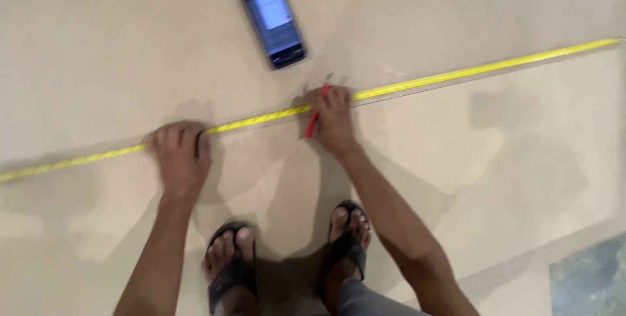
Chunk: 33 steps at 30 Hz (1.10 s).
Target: The person uses a tape measure and a red pencil to mark measurements on a tiled floor. They repeatedly extend the tape, align it with existing marks, and make new marks at specific intervals. A smartphone is placed on the floor nearby, possibly for reference.
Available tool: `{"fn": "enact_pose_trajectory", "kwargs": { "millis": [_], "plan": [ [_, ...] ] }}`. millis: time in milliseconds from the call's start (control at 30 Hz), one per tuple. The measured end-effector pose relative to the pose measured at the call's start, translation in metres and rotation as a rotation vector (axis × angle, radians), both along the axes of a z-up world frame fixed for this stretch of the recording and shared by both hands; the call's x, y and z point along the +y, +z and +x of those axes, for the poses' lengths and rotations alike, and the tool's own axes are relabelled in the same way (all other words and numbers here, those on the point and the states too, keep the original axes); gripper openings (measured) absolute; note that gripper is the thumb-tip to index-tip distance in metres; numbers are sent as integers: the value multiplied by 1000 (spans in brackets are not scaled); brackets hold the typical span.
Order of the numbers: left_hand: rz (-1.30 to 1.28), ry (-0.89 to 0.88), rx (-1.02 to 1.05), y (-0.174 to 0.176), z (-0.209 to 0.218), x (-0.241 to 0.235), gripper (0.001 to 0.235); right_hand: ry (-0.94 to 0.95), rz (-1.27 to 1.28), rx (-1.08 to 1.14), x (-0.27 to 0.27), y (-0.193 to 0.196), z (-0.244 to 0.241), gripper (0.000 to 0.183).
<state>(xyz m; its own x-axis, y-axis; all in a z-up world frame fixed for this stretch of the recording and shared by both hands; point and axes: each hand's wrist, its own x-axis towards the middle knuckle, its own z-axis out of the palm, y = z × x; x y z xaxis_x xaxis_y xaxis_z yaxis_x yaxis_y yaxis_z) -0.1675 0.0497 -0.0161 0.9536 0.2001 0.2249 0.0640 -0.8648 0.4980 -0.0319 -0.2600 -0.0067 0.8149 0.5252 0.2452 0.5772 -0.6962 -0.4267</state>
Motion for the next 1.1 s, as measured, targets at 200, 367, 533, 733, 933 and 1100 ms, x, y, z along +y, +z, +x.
{"fn": "enact_pose_trajectory", "kwargs": {
  "millis": [200,367,533,733,933,1100],
  "plan": [
    [50,-3,-17,0,-3,3,18,-13,12,9,7,1,-3,49],
    [100,-45,-17,-7,-5,6,19,-30,14,7,9,8,-2,45],
    [122,-46,-39,-19,-10,9,9,-35,73,-6,11,15,-6,34],
    [84,-54,-13,-25,-8,10,9,-23,45,-42,10,18,-4,30],
    [119,-63,-7,-27,-9,12,10,-26,27,-29,10,9,-5,31],
    [106,-71,-4,-21,-8,11,16,-31,39,-35,11,12,-4,32]
  ]
}}
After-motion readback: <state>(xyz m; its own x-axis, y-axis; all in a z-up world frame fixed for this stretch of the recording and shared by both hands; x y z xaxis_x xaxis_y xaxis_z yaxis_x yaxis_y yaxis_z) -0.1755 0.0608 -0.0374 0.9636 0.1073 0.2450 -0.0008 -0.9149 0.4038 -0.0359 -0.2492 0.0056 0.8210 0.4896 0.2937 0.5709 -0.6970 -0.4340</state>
